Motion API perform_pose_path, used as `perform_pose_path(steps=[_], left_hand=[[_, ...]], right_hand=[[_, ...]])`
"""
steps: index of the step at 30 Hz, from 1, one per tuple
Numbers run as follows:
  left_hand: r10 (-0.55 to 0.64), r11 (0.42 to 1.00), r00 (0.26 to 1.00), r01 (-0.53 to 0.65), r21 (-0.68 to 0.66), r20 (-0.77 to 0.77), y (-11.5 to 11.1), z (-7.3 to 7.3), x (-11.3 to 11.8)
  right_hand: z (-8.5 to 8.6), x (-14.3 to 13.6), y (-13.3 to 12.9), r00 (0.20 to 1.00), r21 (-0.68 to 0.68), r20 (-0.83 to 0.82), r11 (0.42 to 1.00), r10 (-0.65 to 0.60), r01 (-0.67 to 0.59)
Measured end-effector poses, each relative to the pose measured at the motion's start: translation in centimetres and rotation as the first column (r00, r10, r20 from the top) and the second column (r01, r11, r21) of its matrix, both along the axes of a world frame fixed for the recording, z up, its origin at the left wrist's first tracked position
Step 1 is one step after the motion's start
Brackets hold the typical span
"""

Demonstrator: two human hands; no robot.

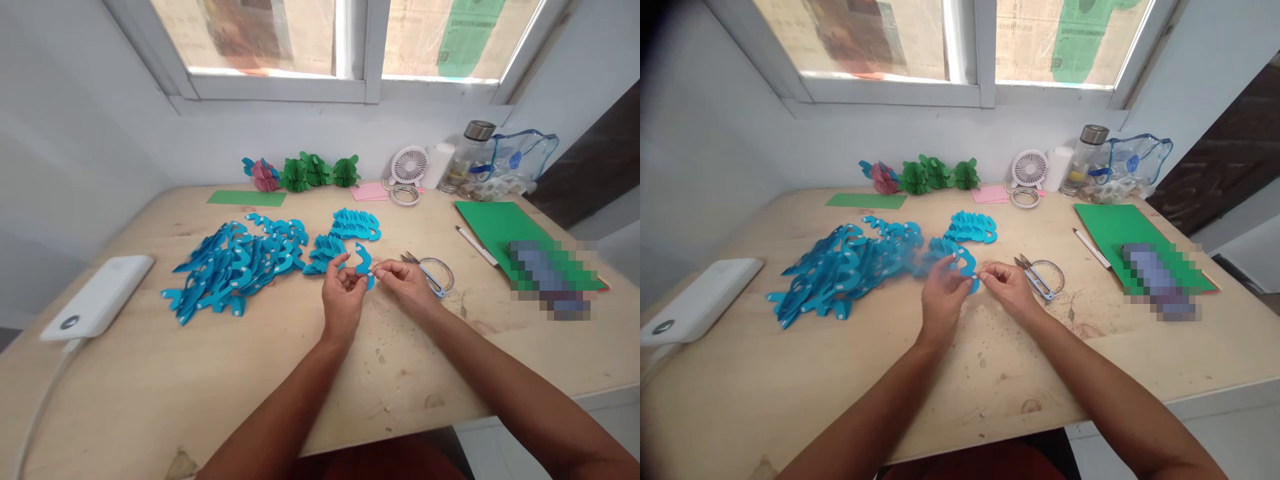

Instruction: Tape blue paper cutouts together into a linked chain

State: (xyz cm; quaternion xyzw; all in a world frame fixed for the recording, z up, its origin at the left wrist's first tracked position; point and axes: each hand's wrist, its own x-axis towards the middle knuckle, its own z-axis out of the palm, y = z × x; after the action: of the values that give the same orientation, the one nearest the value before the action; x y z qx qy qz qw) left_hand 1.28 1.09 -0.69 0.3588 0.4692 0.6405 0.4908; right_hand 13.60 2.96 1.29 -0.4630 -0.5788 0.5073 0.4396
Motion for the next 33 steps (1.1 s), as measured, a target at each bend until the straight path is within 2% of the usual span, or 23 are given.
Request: perform_pose_path(steps=[6,12,21,33], left_hand=[[-0.003,1.000,1.000,0.004,-0.022,0.027,-0.14,0.24,0.05],[-0.007,0.999,0.999,0.009,-0.036,0.047,-0.18,0.25,0.15],[-0.019,0.999,0.997,0.022,-0.035,0.072,-0.19,0.33,0.29],[-0.011,1.000,0.998,0.011,0.011,0.055,-0.26,0.38,0.38]], right_hand=[[-0.19,-0.10,-0.03,1.000,0.027,0.017,1.000,-0.002,0.001],[-0.32,-0.21,-0.16,0.996,0.051,0.061,0.997,-0.069,0.066],[0.12,-0.38,-0.69,0.979,0.262,0.164,0.962,-0.123,0.077],[0.13,-0.34,-0.73,0.964,0.373,0.224,0.926,-0.146,0.054]])
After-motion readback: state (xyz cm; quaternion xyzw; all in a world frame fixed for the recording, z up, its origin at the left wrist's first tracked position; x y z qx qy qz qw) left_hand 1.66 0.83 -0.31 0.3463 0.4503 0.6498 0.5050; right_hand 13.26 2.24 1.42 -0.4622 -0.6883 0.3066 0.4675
